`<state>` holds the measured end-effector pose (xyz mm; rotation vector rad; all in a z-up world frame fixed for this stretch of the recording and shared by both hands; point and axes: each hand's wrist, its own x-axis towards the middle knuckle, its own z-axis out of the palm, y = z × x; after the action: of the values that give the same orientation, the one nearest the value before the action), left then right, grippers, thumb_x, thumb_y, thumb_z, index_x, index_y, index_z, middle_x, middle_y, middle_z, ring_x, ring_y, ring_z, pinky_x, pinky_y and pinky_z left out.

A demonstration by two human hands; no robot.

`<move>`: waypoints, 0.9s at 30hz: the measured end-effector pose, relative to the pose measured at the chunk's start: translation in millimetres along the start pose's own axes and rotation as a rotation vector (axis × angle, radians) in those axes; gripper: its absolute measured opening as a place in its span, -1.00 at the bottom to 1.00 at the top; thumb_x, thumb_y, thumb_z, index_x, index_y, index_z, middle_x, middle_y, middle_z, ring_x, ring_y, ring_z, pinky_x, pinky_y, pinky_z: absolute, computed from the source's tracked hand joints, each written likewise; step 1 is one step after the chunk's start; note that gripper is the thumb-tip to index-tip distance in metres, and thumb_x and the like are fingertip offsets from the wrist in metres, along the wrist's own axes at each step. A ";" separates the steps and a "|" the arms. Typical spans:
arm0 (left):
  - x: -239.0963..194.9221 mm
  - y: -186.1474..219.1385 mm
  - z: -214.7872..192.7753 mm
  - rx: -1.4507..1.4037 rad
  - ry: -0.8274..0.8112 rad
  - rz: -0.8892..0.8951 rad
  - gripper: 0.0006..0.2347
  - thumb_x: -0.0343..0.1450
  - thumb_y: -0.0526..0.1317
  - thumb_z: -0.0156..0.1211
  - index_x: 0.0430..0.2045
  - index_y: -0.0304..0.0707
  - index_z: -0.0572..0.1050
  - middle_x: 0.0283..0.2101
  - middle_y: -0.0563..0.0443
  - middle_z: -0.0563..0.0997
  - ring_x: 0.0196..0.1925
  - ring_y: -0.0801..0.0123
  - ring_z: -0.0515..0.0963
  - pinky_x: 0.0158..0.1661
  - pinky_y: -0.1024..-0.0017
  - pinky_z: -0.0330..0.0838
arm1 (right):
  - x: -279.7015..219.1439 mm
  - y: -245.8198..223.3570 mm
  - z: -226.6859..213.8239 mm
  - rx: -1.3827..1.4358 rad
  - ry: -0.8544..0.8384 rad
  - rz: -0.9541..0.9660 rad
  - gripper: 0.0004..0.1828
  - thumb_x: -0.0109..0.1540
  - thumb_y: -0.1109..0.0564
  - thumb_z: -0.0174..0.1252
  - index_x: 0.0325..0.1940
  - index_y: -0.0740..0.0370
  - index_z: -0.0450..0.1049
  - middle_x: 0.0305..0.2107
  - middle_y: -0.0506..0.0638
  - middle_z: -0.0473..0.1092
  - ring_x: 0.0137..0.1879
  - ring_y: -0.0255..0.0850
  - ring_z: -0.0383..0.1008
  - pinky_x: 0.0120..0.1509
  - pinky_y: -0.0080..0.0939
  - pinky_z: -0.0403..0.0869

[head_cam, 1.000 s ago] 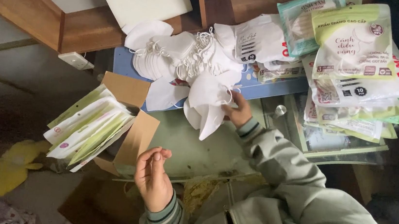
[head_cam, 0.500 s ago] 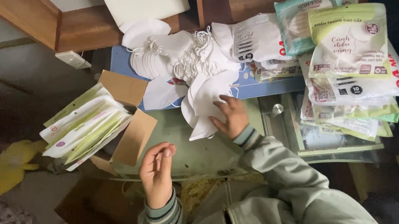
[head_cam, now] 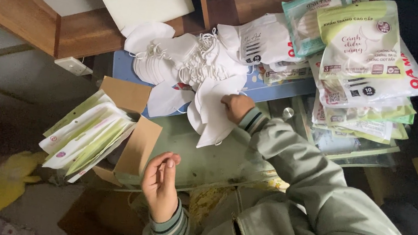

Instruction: The person picks up loose white face masks from a pile on a glass table and places them one at a time into plastic packaging bags.

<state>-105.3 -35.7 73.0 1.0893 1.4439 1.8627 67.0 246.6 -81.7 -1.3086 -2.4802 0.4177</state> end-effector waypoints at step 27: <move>0.1 -2.9 -14.5 -0.001 0.082 0.003 -0.85 0.50 -0.30 0.12 -0.12 -0.39 0.51 -0.21 -0.17 0.65 -0.13 0.27 0.66 0.00 0.31 0.65 | 10.7 -27.3 -100.3 0.327 0.177 -0.293 -0.76 0.33 0.04 0.20 -0.29 0.22 0.65 -0.51 0.01 0.54 -0.48 -0.17 0.44 -0.37 -0.13 0.40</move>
<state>-117.8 -42.4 68.8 1.0254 1.4877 1.9305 80.8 252.1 21.8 -0.8049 -2.2869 0.5773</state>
